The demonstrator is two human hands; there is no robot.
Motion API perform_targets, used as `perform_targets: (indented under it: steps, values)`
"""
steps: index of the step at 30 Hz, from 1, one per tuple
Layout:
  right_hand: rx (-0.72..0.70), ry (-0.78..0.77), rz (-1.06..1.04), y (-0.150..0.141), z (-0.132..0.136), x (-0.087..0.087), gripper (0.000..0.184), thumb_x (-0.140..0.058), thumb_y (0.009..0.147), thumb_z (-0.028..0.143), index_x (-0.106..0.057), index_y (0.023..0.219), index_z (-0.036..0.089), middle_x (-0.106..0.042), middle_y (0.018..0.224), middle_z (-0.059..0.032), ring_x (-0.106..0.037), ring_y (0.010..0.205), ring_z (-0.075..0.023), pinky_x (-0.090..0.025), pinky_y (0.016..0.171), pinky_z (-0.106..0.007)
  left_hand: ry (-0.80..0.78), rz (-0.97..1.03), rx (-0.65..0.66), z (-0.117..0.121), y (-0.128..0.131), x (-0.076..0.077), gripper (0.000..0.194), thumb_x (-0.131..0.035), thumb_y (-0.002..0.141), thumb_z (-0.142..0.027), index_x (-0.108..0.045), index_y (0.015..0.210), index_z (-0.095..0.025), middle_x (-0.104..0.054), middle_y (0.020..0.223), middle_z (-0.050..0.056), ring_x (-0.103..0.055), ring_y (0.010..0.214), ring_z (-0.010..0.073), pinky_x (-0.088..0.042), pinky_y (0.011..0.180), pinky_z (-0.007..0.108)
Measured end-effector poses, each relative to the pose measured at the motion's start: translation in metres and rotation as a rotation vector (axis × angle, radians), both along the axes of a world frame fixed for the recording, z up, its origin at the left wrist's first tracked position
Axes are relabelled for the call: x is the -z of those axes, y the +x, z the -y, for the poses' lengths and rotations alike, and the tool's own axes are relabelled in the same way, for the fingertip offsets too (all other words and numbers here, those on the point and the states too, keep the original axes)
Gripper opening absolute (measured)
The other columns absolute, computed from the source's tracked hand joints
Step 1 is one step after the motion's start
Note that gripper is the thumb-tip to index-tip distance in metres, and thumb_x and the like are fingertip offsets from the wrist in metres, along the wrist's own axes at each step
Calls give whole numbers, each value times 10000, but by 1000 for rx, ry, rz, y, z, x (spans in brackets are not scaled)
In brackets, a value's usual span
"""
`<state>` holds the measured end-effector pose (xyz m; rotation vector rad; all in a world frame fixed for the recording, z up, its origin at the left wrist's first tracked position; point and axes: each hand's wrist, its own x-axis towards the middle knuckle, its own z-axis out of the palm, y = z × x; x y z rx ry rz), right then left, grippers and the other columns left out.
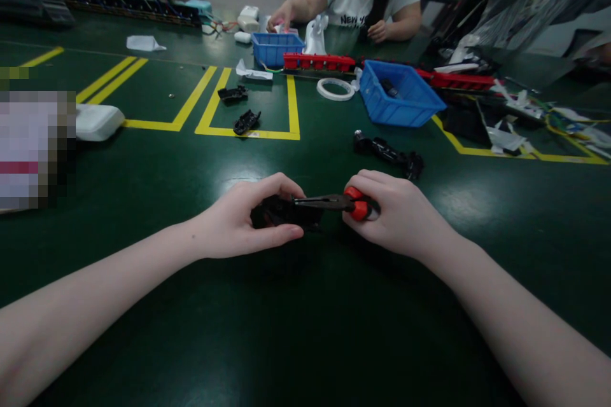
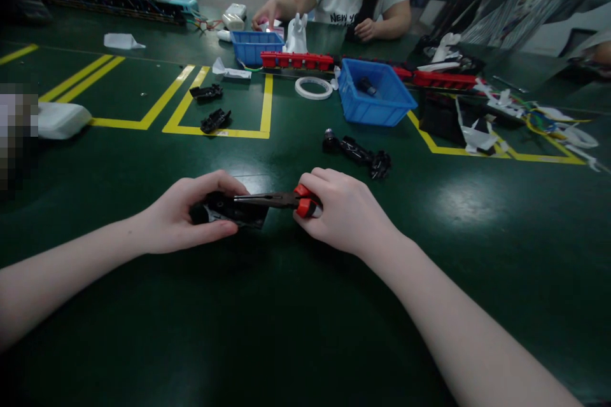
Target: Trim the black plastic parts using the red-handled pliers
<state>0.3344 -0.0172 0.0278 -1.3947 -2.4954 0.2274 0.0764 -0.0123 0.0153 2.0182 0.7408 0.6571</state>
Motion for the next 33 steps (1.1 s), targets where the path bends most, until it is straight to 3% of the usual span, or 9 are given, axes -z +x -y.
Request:
perform_targets:
  steps: [15,33]
  values:
    - [4,92,70,3,-2,-1,84,-568,754,227,-487,758,205,-558,778,-37,-516,714,-182,-385,619,-296,4,-27,-49,0,1,1,299,-607,886,-407,-519,1078,-196,-633,1009,47,-626,862,188,-514,665,274]
    - [25,144,84,2,-13,20,121,-594,794,292,-555,847,192,-606,865,-63,-543,787,-215,-406,684,-334,12,-168,-107,-7,3,5,292,-615,880,-393,-479,1052,-200,-630,957,28,-611,757,175,-461,629,286]
